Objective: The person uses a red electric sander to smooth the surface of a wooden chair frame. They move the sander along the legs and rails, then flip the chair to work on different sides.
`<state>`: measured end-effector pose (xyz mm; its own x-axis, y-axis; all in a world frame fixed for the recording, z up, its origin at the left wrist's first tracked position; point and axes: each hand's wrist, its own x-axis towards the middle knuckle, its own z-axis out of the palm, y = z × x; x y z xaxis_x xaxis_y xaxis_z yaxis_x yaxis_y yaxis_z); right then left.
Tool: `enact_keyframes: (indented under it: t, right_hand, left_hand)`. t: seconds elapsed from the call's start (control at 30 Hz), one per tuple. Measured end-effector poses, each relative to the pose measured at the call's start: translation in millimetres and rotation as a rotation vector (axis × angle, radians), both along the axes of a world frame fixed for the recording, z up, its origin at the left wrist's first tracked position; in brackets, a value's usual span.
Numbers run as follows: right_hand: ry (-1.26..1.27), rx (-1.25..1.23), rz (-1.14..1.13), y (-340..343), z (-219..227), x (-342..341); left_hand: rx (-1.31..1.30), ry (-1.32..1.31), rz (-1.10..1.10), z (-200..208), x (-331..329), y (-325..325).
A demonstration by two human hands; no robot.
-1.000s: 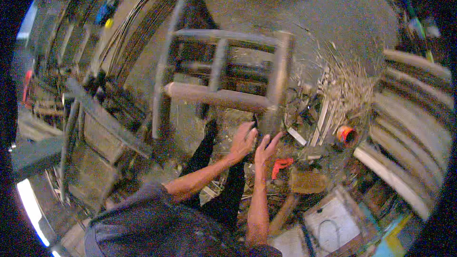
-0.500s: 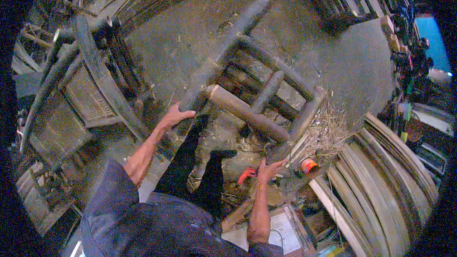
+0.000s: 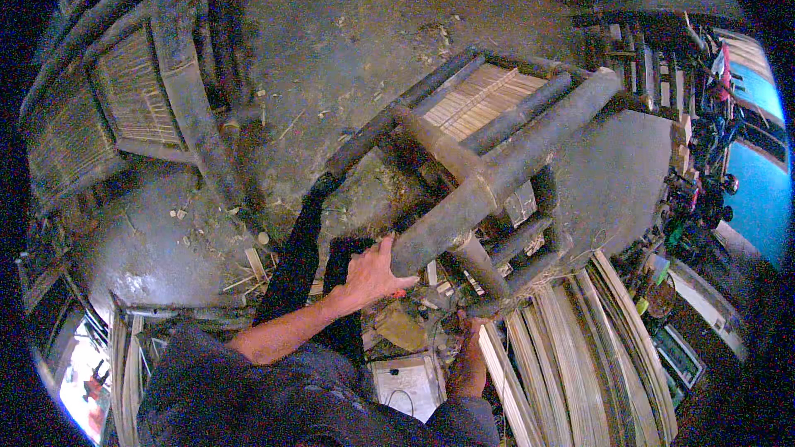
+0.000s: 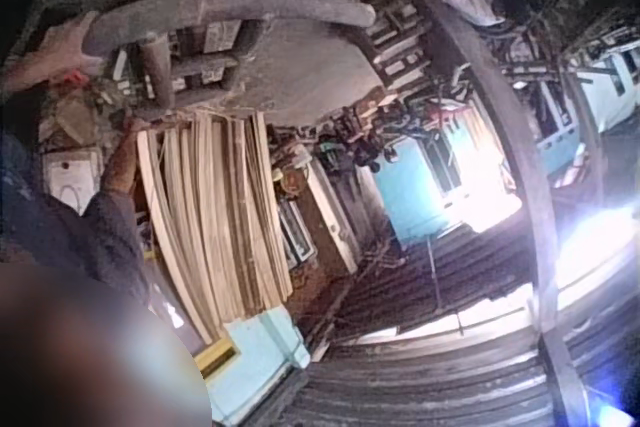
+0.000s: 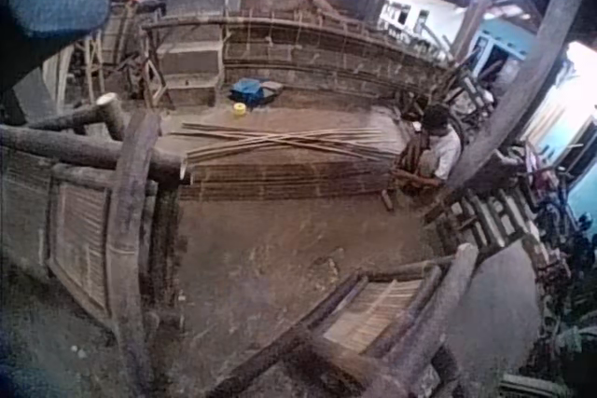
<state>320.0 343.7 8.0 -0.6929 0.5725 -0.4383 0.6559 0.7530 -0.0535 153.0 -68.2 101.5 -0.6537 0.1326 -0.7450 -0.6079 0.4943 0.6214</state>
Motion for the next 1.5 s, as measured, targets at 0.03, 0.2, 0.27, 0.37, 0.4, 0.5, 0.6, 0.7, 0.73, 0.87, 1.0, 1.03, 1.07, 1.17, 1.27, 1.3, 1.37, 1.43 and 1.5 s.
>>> enact_keyframes:
  t: [0.03,0.2,0.27,0.37,0.4,0.5,0.6,0.7,0.73,0.87,1.0,1.03,1.07,1.17,1.27,1.3,1.37,1.43,1.5]
  right_hand:
    - [-0.011,-0.003,0.000,-0.8,2.4,-2.0]
    - [-0.054,-0.022,0.001,-2.0,4.2,-9.5]
    - [-0.061,-0.033,0.001,-0.9,2.4,-17.2]
    - [-0.074,-0.063,0.001,-1.8,-2.9,-23.9]
    - [-0.080,-0.072,-0.002,0.0,-3.2,-25.7]
    - [-0.080,-0.100,-0.013,1.3,-5.6,-29.7]
    - [-0.070,-0.140,-0.034,1.8,-4.7,-27.9]
    - [-0.059,-0.181,-0.043,3.1,-6.2,-37.6]
    - [-0.054,-0.195,-0.050,2.7,-6.5,-37.8]
    - [-0.038,-0.235,-0.095,5.7,-2.6,-27.8]
    - [-0.018,-0.263,-0.145,3.4,6.7,-10.2]
    - [-0.011,-0.266,-0.162,-0.9,9.6,-4.9]
    - [0.000,-0.265,-0.175,-5.5,11.3,-2.6]
    - [0.009,-0.240,-0.196,-28.1,17.4,-5.7]
    - [-0.025,-0.142,-0.221,-73.6,29.1,-23.3]
    - [-0.045,-0.105,-0.217,-82.9,27.3,-23.4]
    - [-0.071,-0.060,-0.208,-95.7,24.2,-22.2]
    - [-0.074,-0.057,-0.186,-100.0,25.0,-15.1]
    - [-0.142,-0.059,-0.183,-108.0,26.3,-26.8]
  left_hand:
    - [-0.013,0.050,0.007,-2.4,5.5,1.7]
    - [-0.022,0.036,-0.024,2.9,-1.2,2.3]
    - [-0.029,0.031,-0.037,1.5,-3.8,5.7]
    - [-0.057,0.044,-0.043,-3.8,-0.2,9.3]
    - [-0.068,0.045,-0.050,-3.5,0.2,11.7]
    - [-0.066,-0.013,-0.080,-0.6,-2.5,14.0]
    - [-0.072,-0.062,-0.114,5.7,-6.5,16.5]
    - [-0.121,-0.040,-0.096,2.1,-2.2,20.3]
    - [-0.141,-0.021,-0.093,1.0,0.3,22.1]
    - [-0.132,-0.110,-0.111,8.5,-10.7,19.9]
    - [-0.165,-0.073,-0.056,0.3,-9.1,10.7]
    - [-0.155,-0.066,-0.050,-5.3,-11.0,4.8]
    - [-0.143,-0.059,-0.042,-12.2,-12.9,-2.0]
    - [-0.041,0.082,0.070,-48.5,-4.9,-28.2]
    - [0.050,0.131,0.097,-43.5,-33.4,-53.2]
    - [0.074,0.089,0.112,-49.4,-37.5,-62.6]
    - [0.120,0.000,0.144,-66.0,-43.2,-80.7]
    - [0.111,0.028,0.137,-81.1,-35.8,-95.7]
    - [0.138,0.012,0.139,-82.6,-47.4,-101.4]
